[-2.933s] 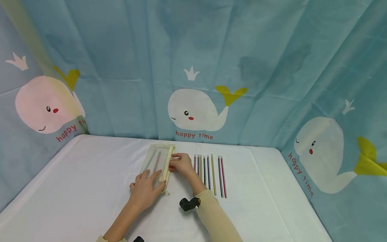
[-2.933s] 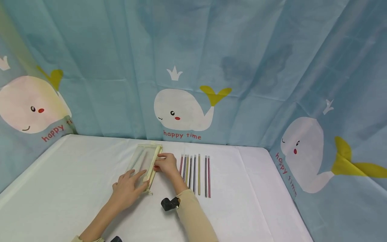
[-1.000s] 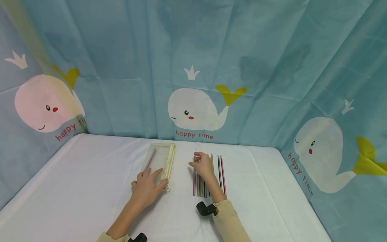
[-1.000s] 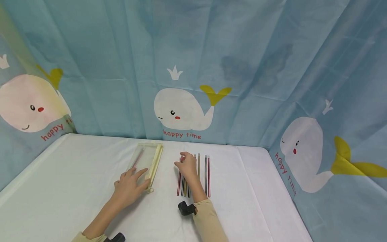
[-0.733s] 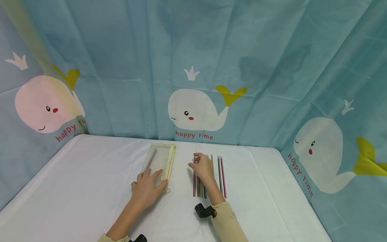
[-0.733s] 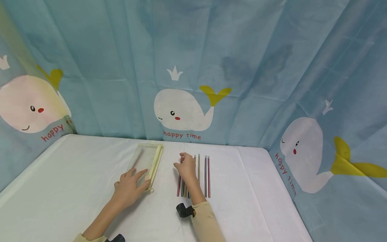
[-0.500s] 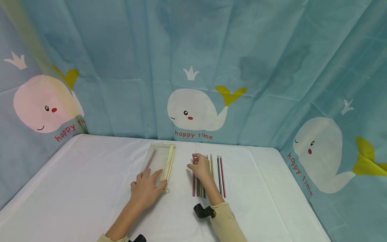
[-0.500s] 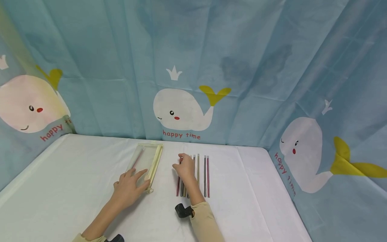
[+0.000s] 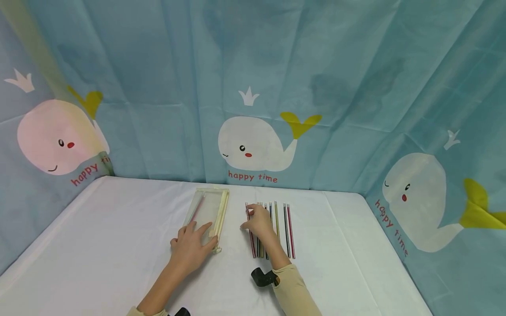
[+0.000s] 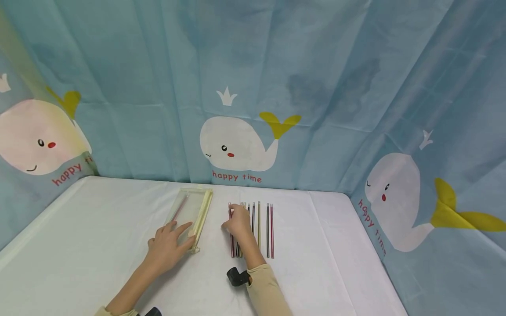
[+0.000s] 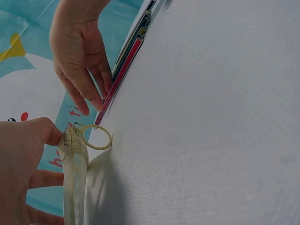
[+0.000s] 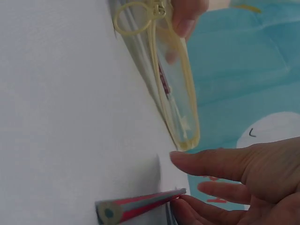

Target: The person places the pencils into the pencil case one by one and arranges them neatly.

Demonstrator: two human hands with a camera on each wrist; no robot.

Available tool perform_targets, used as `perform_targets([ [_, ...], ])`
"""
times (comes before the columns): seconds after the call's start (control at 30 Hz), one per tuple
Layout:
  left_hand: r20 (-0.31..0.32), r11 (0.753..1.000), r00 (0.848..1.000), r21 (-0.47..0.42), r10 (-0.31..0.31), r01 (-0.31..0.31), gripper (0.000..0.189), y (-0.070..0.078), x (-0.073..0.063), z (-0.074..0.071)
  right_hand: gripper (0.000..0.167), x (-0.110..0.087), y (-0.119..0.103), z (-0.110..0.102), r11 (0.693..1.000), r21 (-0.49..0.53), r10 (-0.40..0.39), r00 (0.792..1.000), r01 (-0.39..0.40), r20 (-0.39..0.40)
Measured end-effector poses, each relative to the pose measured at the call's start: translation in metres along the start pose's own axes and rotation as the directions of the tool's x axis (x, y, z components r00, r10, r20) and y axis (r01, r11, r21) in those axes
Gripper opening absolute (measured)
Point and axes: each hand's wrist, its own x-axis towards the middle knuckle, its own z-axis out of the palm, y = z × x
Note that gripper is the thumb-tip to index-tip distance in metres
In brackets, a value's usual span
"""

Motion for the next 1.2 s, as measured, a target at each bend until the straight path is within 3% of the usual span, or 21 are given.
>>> perform_targets([
  [0.27,-0.006,1.0,1.0,0.006,0.01,-0.01,0.057,0.0,-0.001,-0.001,0.068,-0.001,-0.002,0.005,1.0,-0.024,-0.018,1.0,0.018,-0.001],
  [0.6,-0.007,1.0,1.0,0.007,0.003,-0.003,0.057,0.0,-0.002,0.0,0.057,0.0,-0.001,0.007,0.997,-0.062,-0.036,0.999,0.035,-0.027],
  [1.2,-0.02,1.0,1.0,0.019,0.012,-0.012,0.056,0.001,-0.001,0.0,0.045,0.001,0.003,-0.004,0.991,0.12,0.048,0.997,-0.055,0.059],
])
